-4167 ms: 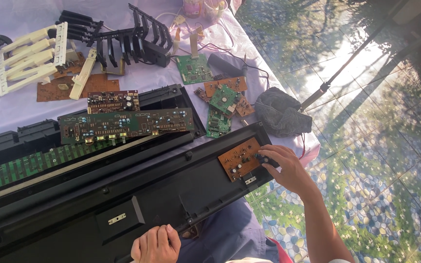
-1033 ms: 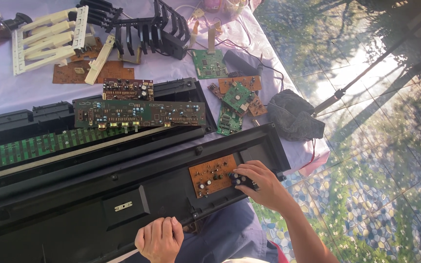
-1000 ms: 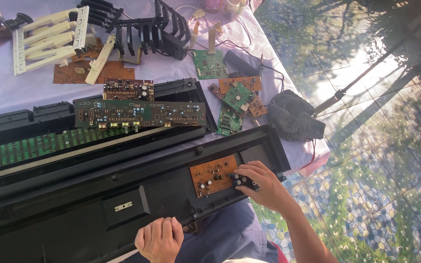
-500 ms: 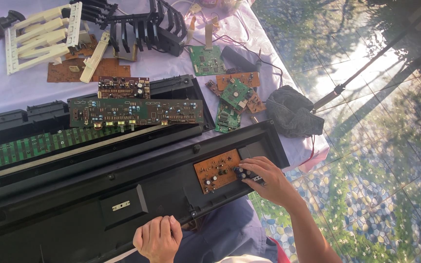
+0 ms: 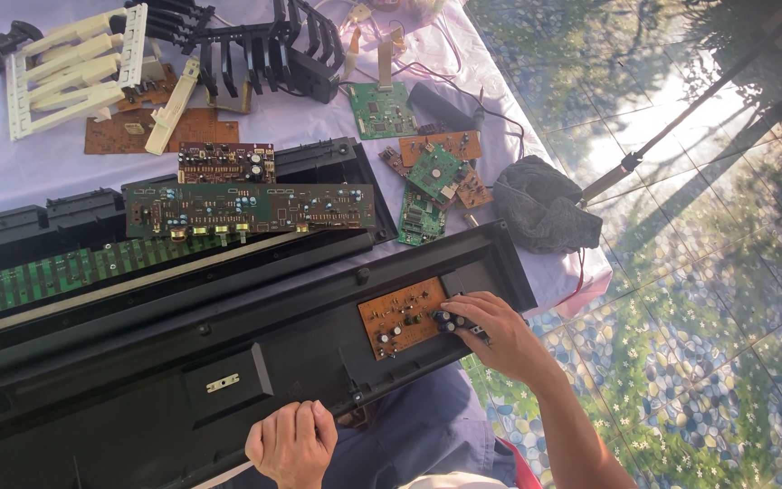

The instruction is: Installing and aligning various circuit boards into the internal chassis of an electronic keyboard during a repair process.

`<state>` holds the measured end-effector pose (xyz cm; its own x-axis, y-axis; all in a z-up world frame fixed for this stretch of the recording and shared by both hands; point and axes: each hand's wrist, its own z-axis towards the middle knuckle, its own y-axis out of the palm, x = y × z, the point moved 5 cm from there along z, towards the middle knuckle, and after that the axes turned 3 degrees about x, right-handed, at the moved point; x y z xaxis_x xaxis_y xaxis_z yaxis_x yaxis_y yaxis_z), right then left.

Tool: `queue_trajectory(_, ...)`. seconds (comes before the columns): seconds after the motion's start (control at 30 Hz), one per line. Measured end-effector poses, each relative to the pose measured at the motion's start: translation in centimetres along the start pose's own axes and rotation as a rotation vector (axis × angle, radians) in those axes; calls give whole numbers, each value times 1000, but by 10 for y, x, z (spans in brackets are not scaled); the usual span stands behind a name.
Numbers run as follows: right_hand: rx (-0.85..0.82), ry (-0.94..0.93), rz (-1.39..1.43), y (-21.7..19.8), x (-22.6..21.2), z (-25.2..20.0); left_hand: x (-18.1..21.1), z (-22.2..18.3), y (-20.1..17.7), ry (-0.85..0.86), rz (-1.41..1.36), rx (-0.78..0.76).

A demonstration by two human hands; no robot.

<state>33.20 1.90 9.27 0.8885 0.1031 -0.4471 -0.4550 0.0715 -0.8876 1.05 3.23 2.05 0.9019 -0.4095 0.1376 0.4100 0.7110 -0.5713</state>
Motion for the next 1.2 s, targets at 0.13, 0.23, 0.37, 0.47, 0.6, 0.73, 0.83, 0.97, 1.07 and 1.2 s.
queue_trajectory(0.13,-2,4,-1,-2,-3,1,0,-1,1,-10,-1,0)
queue_trajectory(0.23,-3,11,-5,-1,-2,1,0,0,0,1,7,4)
queue_trajectory(0.37,2,-12,4,-2,-5,2,0,1,0,5,8,11)
queue_trajectory(0.47,7,-15,5,-1,-4,2,0,1,0,3,2,9)
queue_trajectory(0.6,-16,0,-5,-1,-2,3,0,4,-2,4,-13,9)
queue_trajectory(0.73,-23,-58,78,-20,-23,16,-1,3,-2,-9,-17,9)
queue_trajectory(0.83,21,-102,152,-38,-43,37,-1,3,-1,-10,-22,-3)
queue_trajectory(0.97,123,-203,153,-45,-77,86,-1,1,-2,-16,-20,2)
queue_trajectory(1.07,46,-261,166,-33,-102,134,-1,3,-2,-15,-15,-5)
queue_trajectory(1.2,-28,-354,26,12,-106,204,0,7,-7,-28,-21,-46)
